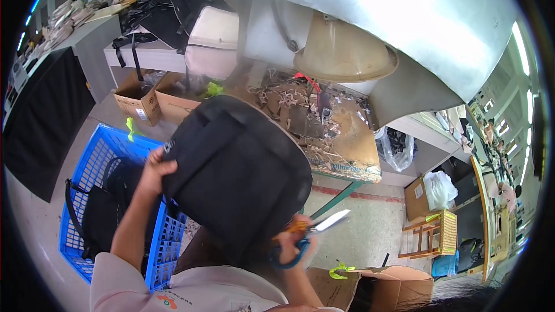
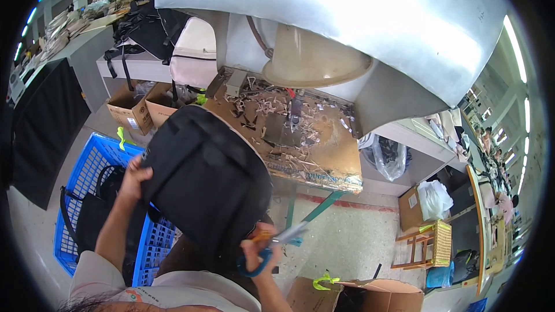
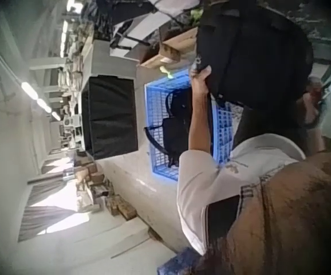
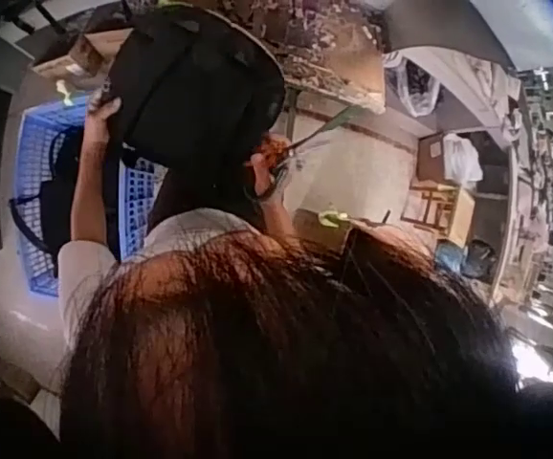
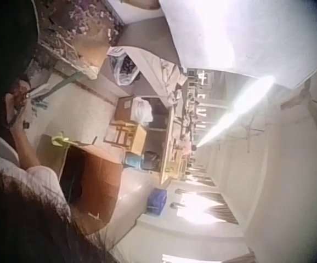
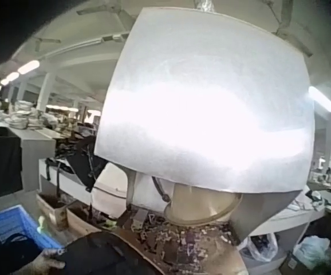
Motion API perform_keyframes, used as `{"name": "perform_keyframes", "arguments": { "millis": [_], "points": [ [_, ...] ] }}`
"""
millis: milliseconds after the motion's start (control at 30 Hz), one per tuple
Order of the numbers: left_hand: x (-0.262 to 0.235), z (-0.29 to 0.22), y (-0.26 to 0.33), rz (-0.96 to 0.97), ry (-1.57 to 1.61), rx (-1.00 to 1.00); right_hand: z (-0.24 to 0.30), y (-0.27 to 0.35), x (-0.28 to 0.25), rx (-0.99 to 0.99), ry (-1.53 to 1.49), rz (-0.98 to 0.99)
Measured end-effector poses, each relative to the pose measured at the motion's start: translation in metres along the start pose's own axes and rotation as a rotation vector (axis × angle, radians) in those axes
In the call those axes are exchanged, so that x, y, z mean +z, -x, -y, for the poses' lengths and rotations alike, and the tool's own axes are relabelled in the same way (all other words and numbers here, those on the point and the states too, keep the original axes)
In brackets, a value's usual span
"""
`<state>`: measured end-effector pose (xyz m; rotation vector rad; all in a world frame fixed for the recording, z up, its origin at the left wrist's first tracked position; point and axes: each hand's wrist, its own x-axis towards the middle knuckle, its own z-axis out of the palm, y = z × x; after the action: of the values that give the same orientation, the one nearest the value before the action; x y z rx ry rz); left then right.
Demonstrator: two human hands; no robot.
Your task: Trimming excess threads and finishing backpack components using scissors in a manufacturing setting.
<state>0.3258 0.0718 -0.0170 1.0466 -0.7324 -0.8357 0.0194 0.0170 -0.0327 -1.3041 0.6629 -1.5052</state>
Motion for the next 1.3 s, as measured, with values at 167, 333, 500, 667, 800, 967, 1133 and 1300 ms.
{"name": "perform_keyframes", "arguments": {
  "millis": [167,333,500,667,800,967,1133,1300],
  "points": [
    [0.016,-0.105,-0.063,0.443,-0.502,-0.016,0.042,-0.071,-0.024,-0.186,0.036,0.029],
    [0.097,-0.133,-0.113,0.807,-0.804,0.003,0.021,-0.114,-0.005,0.032,-0.021,0.247],
    [0.139,-0.118,-0.154,1.035,-1.030,0.119,-0.003,-0.112,0.018,0.116,-0.004,0.061],
    [0.157,-0.115,-0.183,0.934,-1.219,0.166,-0.002,-0.123,0.030,0.192,-0.155,-0.056],
    [0.169,-0.114,-0.200,0.888,-1.375,0.167,-0.011,-0.137,0.035,0.283,-0.225,-0.136],
    [0.176,-0.113,-0.217,0.887,-1.398,0.133,-0.010,-0.150,0.043,0.333,-0.358,-0.158],
    [0.182,-0.111,-0.230,0.904,-1.416,0.124,-0.012,-0.160,0.044,0.469,-0.350,-0.262],
    [0.188,-0.109,-0.233,0.906,-1.433,0.104,-0.005,-0.158,0.044,0.468,-0.368,-0.252]
  ]
}}
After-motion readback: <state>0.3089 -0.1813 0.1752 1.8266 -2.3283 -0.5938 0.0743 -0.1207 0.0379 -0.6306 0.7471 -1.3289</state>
